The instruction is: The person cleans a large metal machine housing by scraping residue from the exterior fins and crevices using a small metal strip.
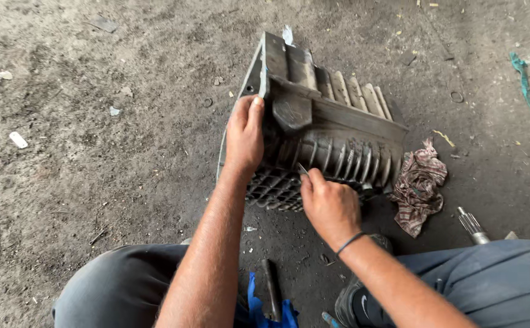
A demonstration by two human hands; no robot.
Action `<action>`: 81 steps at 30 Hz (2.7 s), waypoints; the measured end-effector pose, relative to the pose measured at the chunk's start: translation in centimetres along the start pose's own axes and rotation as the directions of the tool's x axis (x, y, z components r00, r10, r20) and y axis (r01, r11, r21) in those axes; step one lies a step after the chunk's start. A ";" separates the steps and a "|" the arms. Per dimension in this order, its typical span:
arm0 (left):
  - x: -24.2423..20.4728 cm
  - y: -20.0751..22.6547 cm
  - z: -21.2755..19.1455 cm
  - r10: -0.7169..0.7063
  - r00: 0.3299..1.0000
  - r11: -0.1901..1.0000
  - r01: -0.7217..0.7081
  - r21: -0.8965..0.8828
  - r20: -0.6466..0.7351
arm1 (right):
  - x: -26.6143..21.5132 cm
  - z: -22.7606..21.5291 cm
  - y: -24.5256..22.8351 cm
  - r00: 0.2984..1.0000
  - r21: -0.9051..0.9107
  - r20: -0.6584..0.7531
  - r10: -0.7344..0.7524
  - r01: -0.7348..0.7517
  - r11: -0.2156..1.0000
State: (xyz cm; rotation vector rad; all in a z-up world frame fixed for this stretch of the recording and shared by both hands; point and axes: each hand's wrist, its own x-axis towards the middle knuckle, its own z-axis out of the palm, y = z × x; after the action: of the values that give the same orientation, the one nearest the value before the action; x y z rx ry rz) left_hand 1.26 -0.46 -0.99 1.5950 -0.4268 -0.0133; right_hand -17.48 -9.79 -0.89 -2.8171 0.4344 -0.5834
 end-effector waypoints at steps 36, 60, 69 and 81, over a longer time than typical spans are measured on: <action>-0.4 0.6 0.2 -0.094 0.995 0.993 0.091 0.074 0.029 | 5.3 -2.0 4.3 0.965 0.486 0.238 0.112 -0.218 0.846; -0.5 0.7 -0.1 -0.061 0.998 0.996 0.059 0.069 0.030 | 5.7 -4.6 5.5 0.961 -0.052 0.058 -0.269 0.272 0.961; -0.5 0.9 0.2 -0.043 0.999 0.997 0.042 0.070 0.014 | 5.3 -2.6 3.9 0.983 -0.014 0.118 -0.138 0.141 0.990; -0.2 0.5 0.1 -0.047 0.999 0.998 0.046 0.032 0.027 | 6.0 -4.3 4.5 0.991 0.169 0.125 0.046 -0.067 0.983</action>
State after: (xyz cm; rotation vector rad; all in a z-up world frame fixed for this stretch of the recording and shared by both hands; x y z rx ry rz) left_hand 0.89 -0.49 -0.58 1.6373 -0.4131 -0.0649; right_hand -15.12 -16.65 3.77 -2.6475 0.4176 -0.4155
